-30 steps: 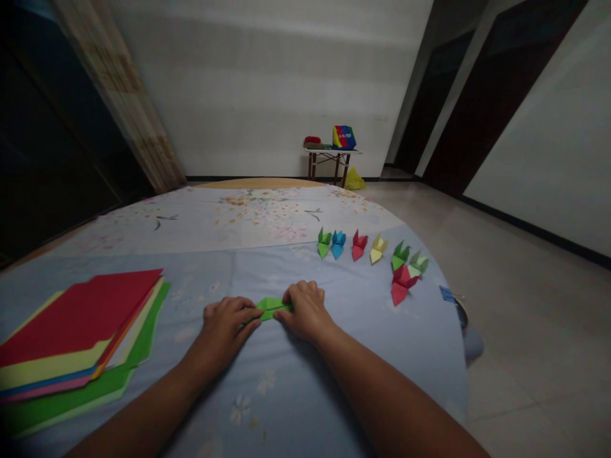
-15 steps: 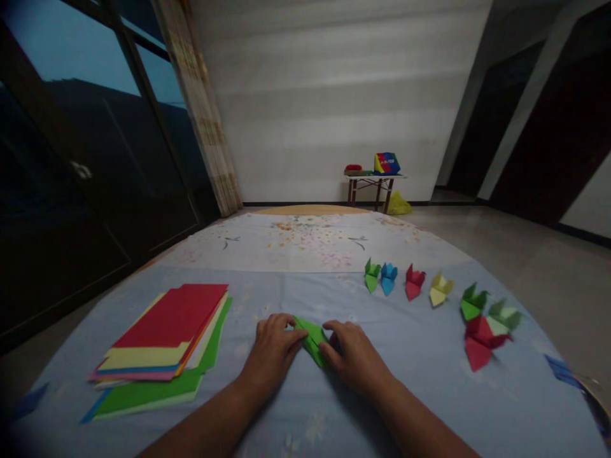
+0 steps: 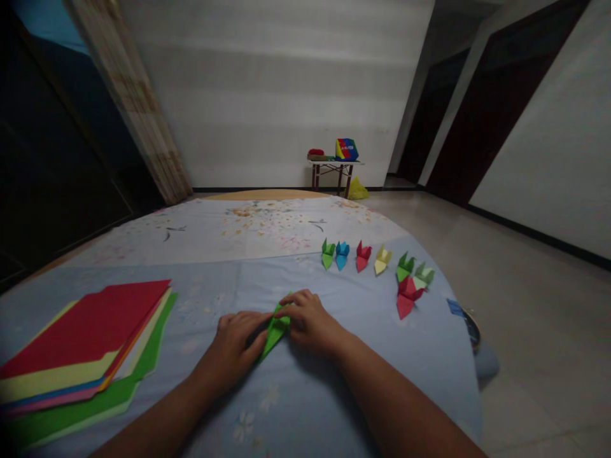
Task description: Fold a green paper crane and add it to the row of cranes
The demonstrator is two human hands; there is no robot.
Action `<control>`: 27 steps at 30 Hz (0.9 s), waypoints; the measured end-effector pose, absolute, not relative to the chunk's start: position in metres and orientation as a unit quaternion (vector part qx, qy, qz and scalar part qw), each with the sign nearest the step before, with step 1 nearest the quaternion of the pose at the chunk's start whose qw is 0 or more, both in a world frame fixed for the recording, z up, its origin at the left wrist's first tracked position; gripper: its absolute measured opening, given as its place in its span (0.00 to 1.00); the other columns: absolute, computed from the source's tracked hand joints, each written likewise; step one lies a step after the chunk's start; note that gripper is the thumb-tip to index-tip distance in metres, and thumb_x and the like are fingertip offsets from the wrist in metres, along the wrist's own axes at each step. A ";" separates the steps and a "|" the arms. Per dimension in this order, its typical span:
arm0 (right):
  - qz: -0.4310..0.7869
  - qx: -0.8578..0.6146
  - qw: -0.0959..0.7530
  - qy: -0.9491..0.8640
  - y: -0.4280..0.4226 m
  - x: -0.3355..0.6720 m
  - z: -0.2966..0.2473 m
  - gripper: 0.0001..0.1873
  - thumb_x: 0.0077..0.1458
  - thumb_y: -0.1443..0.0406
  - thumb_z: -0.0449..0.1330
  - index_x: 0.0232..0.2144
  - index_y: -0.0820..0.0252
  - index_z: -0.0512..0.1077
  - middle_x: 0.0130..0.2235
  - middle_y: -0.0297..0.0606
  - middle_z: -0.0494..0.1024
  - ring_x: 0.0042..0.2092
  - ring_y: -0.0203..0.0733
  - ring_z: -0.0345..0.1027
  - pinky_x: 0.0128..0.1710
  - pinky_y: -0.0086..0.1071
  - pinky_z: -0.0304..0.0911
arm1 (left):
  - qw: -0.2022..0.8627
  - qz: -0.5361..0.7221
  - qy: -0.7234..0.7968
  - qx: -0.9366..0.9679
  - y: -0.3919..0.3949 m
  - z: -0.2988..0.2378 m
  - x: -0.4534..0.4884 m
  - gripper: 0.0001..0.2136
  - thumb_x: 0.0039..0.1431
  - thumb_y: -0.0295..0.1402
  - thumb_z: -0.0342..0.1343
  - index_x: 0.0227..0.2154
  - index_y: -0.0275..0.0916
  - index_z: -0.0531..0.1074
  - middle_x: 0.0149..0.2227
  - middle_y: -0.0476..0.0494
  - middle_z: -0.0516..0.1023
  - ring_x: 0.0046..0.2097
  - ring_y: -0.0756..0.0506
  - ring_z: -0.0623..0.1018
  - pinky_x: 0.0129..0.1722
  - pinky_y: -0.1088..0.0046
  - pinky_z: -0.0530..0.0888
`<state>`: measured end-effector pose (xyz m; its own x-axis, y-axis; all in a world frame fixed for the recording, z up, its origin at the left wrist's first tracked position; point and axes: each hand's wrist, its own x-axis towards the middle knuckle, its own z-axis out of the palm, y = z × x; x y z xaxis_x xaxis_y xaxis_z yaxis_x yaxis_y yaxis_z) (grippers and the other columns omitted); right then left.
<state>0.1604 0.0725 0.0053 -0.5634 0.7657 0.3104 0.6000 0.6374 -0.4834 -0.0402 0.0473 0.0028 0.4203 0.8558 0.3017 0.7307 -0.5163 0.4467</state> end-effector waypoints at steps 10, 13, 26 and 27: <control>0.131 -0.362 0.219 -0.897 0.076 0.160 -0.001 0.14 0.53 0.58 0.59 0.43 0.52 0.71 0.45 0.37 0.75 0.48 0.42 0.62 0.49 0.38 0.48 | 0.123 0.228 0.476 0.840 0.050 -0.014 -0.041 0.17 0.54 0.35 0.55 0.48 0.44 0.67 0.48 0.44 0.74 0.51 0.41 0.69 0.50 0.58 0.57; 0.119 -0.365 0.228 -0.895 0.076 0.159 0.000 0.13 0.51 0.57 0.61 0.39 0.54 0.72 0.40 0.36 0.77 0.45 0.41 0.63 0.47 0.38 0.48 | 0.111 0.222 0.474 0.845 0.054 -0.015 -0.046 0.16 0.55 0.33 0.53 0.47 0.45 0.67 0.48 0.44 0.74 0.51 0.41 0.69 0.50 0.58 0.56; 0.119 -0.371 0.202 -0.899 0.076 0.160 0.000 0.10 0.54 0.61 0.59 0.39 0.54 0.72 0.41 0.35 0.75 0.43 0.40 0.62 0.45 0.37 0.48 | 0.055 0.189 0.453 0.870 0.057 -0.011 -0.048 0.23 0.52 0.20 0.47 0.50 0.44 0.65 0.47 0.43 0.72 0.51 0.42 0.67 0.50 0.56 0.56; 0.118 -0.371 0.205 -0.898 0.076 0.160 -0.001 0.09 0.54 0.61 0.59 0.39 0.54 0.73 0.40 0.35 0.75 0.43 0.40 0.62 0.45 0.37 0.48 | 0.052 0.184 0.452 0.871 0.056 -0.010 -0.047 0.22 0.51 0.20 0.47 0.49 0.44 0.67 0.48 0.42 0.71 0.51 0.41 0.66 0.50 0.56 0.57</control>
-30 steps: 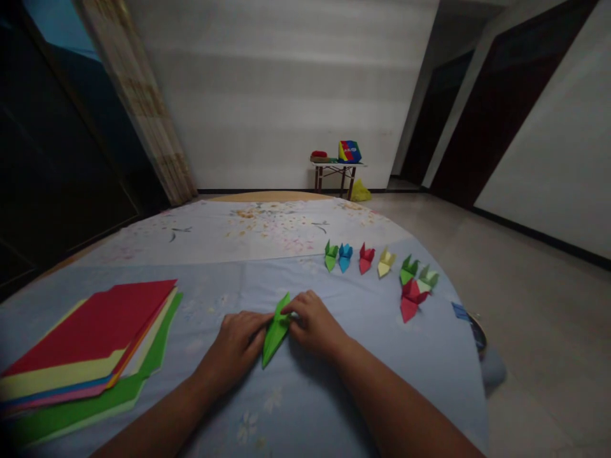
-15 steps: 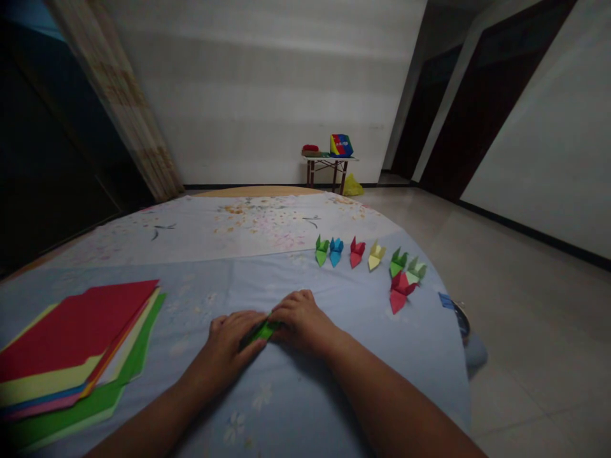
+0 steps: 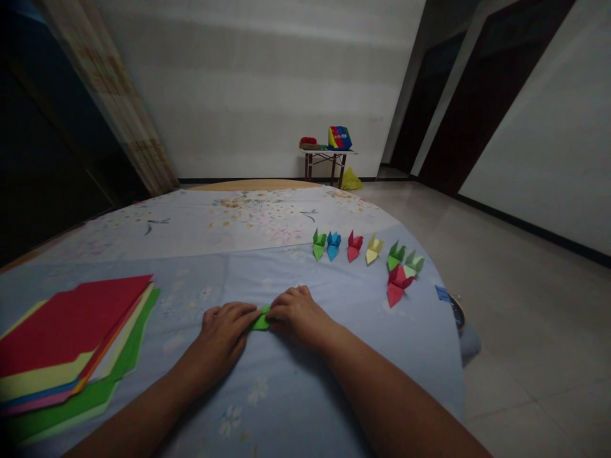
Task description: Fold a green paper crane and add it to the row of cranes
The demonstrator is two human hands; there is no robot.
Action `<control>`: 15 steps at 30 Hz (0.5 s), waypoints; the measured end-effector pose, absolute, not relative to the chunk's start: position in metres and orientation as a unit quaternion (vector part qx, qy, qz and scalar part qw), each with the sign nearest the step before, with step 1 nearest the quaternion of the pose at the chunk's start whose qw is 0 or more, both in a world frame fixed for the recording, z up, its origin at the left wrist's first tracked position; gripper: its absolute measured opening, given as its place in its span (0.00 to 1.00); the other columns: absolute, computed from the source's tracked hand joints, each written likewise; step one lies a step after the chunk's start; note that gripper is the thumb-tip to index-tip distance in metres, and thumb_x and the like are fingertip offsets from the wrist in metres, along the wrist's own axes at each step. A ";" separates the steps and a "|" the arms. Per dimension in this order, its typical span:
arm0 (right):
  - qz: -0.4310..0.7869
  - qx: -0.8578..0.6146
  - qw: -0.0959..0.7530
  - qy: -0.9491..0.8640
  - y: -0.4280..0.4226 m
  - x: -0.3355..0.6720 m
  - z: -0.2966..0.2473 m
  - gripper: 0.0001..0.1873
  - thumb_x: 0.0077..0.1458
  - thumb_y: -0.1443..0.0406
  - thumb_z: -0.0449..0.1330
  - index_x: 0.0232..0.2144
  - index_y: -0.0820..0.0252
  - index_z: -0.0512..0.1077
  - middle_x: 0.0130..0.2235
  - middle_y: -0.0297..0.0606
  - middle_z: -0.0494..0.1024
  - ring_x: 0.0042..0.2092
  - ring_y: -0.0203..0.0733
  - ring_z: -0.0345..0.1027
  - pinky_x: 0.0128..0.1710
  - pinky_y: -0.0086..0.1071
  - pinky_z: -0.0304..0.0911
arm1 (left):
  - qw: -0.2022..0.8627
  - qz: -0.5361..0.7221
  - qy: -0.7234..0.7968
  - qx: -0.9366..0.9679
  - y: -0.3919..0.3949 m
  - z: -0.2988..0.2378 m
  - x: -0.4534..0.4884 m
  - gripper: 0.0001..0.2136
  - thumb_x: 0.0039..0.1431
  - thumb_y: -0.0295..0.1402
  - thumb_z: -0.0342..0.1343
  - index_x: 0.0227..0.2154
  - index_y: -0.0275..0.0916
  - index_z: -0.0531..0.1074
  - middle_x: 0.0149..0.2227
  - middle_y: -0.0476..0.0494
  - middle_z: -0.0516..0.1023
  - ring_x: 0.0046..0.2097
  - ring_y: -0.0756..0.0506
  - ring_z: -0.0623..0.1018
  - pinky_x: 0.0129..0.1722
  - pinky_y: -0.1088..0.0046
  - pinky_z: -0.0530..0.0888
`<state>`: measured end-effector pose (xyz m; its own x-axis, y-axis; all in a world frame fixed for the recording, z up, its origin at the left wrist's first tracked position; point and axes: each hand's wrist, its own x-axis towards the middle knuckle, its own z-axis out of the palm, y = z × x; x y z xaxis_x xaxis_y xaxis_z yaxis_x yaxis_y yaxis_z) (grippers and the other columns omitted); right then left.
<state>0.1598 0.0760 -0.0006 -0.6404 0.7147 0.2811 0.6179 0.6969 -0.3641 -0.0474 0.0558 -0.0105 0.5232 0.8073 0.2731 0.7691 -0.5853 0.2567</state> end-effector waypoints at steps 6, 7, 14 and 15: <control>0.104 -0.383 0.221 -0.891 0.077 0.159 -0.005 0.08 0.54 0.60 0.59 0.36 0.51 0.75 0.38 0.37 0.73 0.43 0.41 0.58 0.41 0.36 0.50 | 0.060 0.181 0.436 0.879 0.054 -0.005 -0.046 0.17 0.53 0.27 0.50 0.47 0.42 0.69 0.44 0.41 0.70 0.47 0.40 0.67 0.47 0.58 0.63; 0.104 -0.384 0.221 -0.890 0.077 0.160 -0.005 0.07 0.53 0.60 0.59 0.36 0.51 0.75 0.38 0.37 0.73 0.43 0.41 0.58 0.41 0.36 0.50 | 0.068 0.182 0.429 0.882 0.055 -0.005 -0.047 0.15 0.55 0.29 0.50 0.46 0.42 0.68 0.43 0.41 0.70 0.47 0.41 0.67 0.47 0.59 0.64; 0.114 -0.384 0.220 -0.889 0.081 0.162 -0.009 0.08 0.51 0.60 0.61 0.36 0.50 0.76 0.36 0.37 0.72 0.41 0.41 0.58 0.39 0.35 0.51 | 0.104 0.182 0.414 0.886 0.058 -0.009 -0.050 0.15 0.58 0.34 0.49 0.49 0.41 0.65 0.45 0.42 0.71 0.47 0.43 0.68 0.48 0.61 0.65; 0.119 -0.385 0.222 -0.888 0.081 0.162 -0.010 0.08 0.51 0.60 0.61 0.36 0.50 0.76 0.36 0.37 0.72 0.41 0.41 0.58 0.40 0.35 0.51 | 0.104 0.183 0.420 0.883 0.058 -0.009 -0.049 0.16 0.58 0.34 0.50 0.50 0.41 0.64 0.45 0.42 0.70 0.47 0.42 0.68 0.48 0.61 0.65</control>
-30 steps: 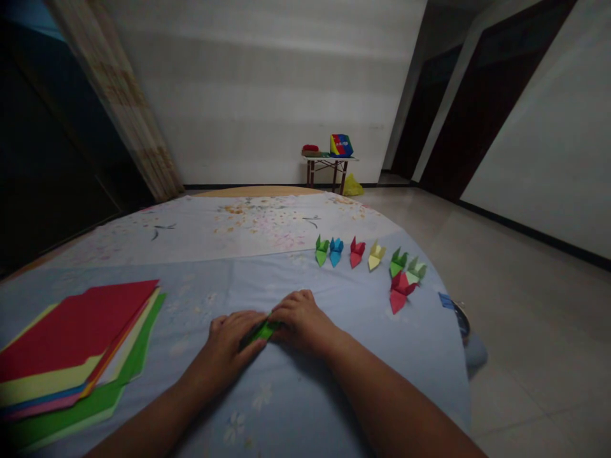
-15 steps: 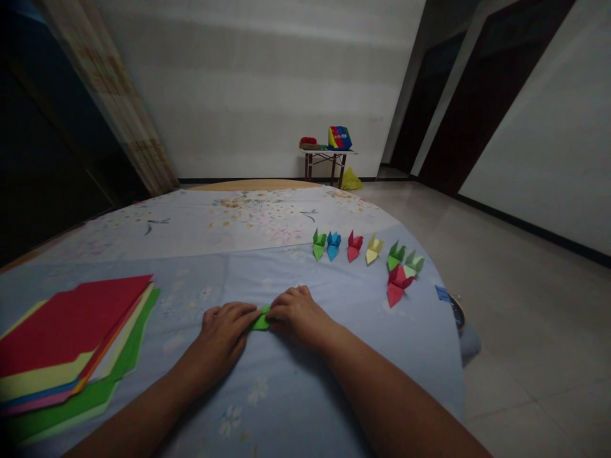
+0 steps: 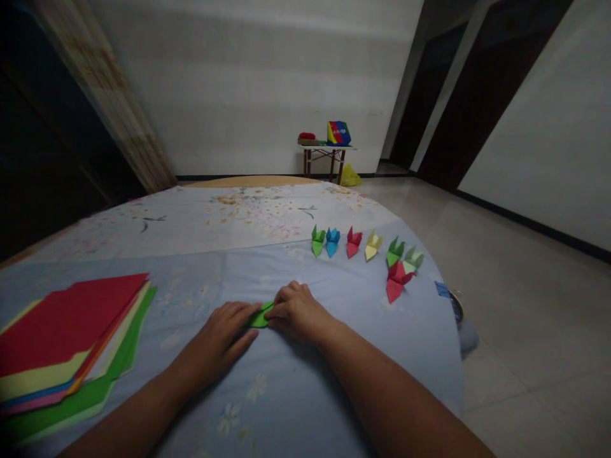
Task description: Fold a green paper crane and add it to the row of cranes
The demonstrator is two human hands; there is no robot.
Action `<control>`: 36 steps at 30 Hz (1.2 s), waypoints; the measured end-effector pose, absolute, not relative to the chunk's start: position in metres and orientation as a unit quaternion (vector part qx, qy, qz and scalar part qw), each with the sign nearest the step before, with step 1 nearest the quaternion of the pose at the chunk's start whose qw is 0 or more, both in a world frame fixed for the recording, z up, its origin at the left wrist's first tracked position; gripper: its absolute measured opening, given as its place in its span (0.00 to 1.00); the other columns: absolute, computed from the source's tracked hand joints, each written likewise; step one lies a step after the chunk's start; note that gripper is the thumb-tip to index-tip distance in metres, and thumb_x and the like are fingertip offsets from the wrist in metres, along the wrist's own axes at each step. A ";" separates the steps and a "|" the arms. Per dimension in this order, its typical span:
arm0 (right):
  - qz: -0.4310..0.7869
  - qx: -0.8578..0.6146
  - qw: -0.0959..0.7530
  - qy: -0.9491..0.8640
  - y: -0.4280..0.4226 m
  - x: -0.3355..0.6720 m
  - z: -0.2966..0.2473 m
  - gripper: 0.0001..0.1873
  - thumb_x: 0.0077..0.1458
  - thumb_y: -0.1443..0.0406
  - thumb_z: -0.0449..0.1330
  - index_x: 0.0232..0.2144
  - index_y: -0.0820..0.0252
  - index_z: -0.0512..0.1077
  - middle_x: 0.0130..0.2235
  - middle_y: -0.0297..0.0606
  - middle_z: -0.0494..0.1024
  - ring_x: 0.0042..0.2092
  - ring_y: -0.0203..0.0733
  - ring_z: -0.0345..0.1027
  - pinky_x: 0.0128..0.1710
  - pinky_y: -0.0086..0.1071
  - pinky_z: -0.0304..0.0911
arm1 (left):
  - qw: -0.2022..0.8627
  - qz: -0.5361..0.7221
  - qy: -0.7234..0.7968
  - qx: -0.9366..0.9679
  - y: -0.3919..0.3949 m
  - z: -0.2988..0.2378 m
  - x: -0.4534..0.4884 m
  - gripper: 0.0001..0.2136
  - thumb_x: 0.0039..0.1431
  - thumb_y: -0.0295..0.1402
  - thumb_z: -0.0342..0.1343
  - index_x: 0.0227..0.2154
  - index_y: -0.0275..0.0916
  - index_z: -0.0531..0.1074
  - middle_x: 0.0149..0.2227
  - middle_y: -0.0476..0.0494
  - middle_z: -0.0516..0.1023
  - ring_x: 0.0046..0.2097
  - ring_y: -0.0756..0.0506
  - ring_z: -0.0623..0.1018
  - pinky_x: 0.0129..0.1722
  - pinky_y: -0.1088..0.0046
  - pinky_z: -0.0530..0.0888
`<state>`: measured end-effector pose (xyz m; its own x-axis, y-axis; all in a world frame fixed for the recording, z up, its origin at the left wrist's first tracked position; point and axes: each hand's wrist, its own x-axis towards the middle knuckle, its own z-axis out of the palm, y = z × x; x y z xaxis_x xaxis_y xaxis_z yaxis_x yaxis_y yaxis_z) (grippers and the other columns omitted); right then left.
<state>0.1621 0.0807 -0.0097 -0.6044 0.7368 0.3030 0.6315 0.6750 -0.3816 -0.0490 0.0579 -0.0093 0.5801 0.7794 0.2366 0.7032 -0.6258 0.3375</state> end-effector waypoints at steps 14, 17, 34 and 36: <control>0.175 -0.424 0.217 -0.862 0.079 0.160 -0.005 0.07 0.53 0.61 0.60 0.35 0.53 0.75 0.37 0.36 0.72 0.42 0.41 0.58 0.42 0.37 0.50 | 0.132 0.202 0.441 0.865 0.059 -0.003 -0.042 0.09 0.60 0.34 0.48 0.40 0.42 0.70 0.40 0.45 0.71 0.44 0.44 0.69 0.44 0.63 0.66; 0.176 -0.433 0.220 -0.856 0.078 0.159 -0.006 0.06 0.53 0.61 0.60 0.34 0.54 0.75 0.36 0.36 0.71 0.42 0.41 0.58 0.42 0.37 0.50 | 0.133 0.200 0.438 0.866 0.058 -0.002 -0.041 0.07 0.60 0.33 0.47 0.34 0.41 0.70 0.38 0.46 0.71 0.42 0.44 0.69 0.43 0.63 0.66; 0.190 -0.445 0.216 -0.848 0.079 0.157 -0.007 0.05 0.52 0.62 0.61 0.32 0.53 0.74 0.36 0.35 0.70 0.42 0.41 0.58 0.43 0.36 0.48 | 0.179 0.227 0.472 0.833 0.061 -0.008 -0.040 0.06 0.58 0.32 0.50 0.33 0.43 0.72 0.37 0.47 0.70 0.42 0.44 0.70 0.42 0.64 0.66; 0.181 -0.452 0.207 -0.849 0.079 0.156 -0.006 0.05 0.53 0.62 0.59 0.33 0.55 0.74 0.36 0.36 0.70 0.42 0.41 0.57 0.42 0.36 0.48 | 0.178 0.228 0.476 0.830 0.062 -0.008 -0.039 0.07 0.58 0.33 0.49 0.32 0.43 0.72 0.37 0.46 0.71 0.42 0.44 0.70 0.42 0.64 0.67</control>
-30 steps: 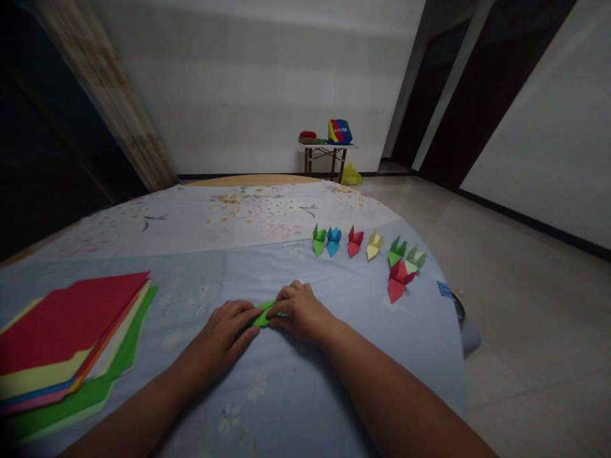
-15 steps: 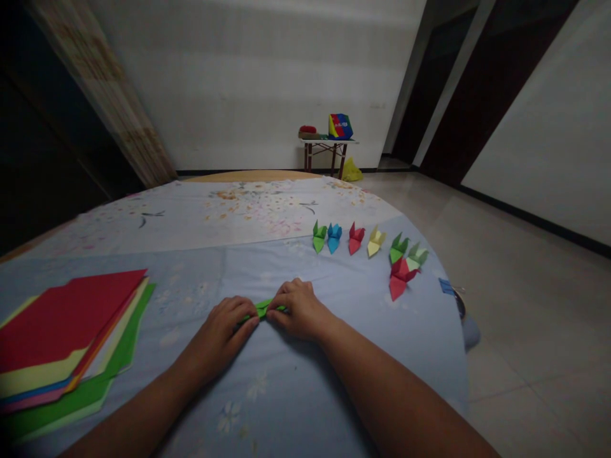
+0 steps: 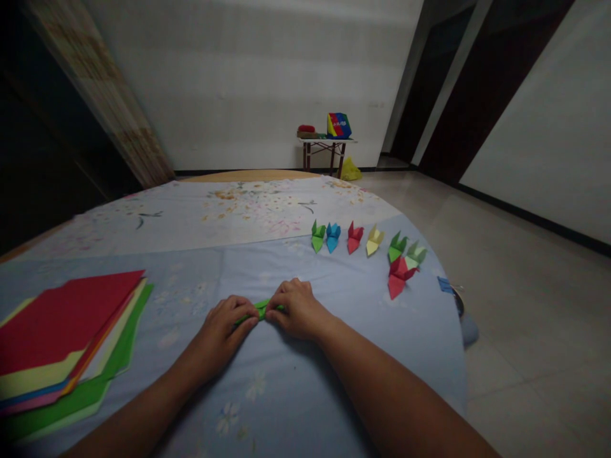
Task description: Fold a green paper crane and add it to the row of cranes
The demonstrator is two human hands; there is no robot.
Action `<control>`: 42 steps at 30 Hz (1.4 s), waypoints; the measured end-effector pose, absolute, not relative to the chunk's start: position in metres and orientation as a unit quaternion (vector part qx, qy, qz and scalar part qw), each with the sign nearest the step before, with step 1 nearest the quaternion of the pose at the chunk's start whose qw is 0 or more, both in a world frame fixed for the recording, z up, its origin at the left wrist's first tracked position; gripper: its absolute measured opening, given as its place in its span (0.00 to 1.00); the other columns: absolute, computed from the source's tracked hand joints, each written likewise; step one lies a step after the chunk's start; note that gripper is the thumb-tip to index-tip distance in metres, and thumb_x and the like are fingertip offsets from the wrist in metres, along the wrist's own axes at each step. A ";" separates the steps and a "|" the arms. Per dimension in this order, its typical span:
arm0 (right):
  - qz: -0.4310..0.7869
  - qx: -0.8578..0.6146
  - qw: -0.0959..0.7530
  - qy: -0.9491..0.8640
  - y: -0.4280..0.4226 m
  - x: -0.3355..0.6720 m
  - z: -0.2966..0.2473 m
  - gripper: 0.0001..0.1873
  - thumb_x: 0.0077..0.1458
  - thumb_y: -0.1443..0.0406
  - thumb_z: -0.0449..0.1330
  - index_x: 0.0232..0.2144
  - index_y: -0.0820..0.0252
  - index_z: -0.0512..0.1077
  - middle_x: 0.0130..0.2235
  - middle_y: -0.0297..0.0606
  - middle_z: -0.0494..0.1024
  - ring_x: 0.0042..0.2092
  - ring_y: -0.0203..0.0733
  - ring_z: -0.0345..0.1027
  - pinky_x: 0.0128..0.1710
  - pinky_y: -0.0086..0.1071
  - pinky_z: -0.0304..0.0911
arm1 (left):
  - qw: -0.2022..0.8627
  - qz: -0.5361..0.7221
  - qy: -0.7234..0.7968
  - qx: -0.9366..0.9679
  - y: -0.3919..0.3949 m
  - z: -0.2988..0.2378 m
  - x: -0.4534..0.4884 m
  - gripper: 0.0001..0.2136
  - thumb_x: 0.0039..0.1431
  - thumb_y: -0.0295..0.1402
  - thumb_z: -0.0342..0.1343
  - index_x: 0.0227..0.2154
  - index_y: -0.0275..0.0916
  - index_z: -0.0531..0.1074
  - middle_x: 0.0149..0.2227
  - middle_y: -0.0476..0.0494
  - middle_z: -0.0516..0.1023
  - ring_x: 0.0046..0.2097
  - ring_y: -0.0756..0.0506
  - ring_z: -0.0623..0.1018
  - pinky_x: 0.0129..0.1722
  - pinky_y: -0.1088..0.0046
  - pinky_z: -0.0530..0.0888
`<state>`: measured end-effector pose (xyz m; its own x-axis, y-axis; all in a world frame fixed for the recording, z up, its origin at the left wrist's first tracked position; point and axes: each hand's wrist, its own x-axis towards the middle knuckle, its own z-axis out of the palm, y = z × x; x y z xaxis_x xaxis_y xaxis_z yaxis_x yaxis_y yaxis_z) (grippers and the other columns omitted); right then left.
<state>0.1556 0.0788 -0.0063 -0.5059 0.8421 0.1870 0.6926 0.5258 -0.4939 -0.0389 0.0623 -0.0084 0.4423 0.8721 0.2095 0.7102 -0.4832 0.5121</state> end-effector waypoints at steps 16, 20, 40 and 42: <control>0.162 -0.500 0.204 -0.826 0.079 0.148 -0.009 0.06 0.52 0.62 0.58 0.30 0.58 0.72 0.33 0.36 0.69 0.40 0.41 0.58 0.41 0.35 0.48 | 0.176 0.254 0.528 0.791 0.061 -0.008 -0.031 0.05 0.54 0.29 0.51 0.25 0.40 0.69 0.35 0.46 0.72 0.41 0.44 0.71 0.42 0.63 0.67; 0.160 -0.506 0.206 -0.822 0.079 0.146 -0.009 0.06 0.53 0.62 0.57 0.28 0.59 0.72 0.32 0.36 0.69 0.40 0.40 0.58 0.41 0.35 0.48 | 0.176 0.264 0.532 0.785 0.061 -0.008 -0.030 0.06 0.55 0.29 0.51 0.24 0.40 0.69 0.35 0.46 0.73 0.41 0.44 0.72 0.42 0.63 0.67; 0.178 -0.514 0.219 -0.810 0.079 0.147 -0.009 0.04 0.50 0.63 0.59 0.30 0.57 0.71 0.33 0.35 0.69 0.40 0.40 0.57 0.41 0.35 0.48 | 0.186 0.265 0.513 0.795 0.062 -0.010 -0.033 0.09 0.56 0.28 0.51 0.38 0.42 0.71 0.38 0.46 0.74 0.43 0.43 0.71 0.43 0.62 0.67; 0.180 -0.513 0.218 -0.811 0.080 0.147 -0.008 0.04 0.51 0.63 0.59 0.30 0.57 0.71 0.33 0.35 0.69 0.39 0.40 0.57 0.41 0.34 0.48 | 0.177 0.251 0.509 0.804 0.062 -0.010 -0.033 0.12 0.57 0.28 0.50 0.43 0.43 0.71 0.39 0.45 0.73 0.43 0.43 0.71 0.43 0.62 0.67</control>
<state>0.1474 0.0796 -0.0085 -0.3789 0.9101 0.1678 0.7534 0.4086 -0.5152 -0.0328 0.0620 -0.0102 0.3554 0.9076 0.2235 0.7303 -0.4189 0.5396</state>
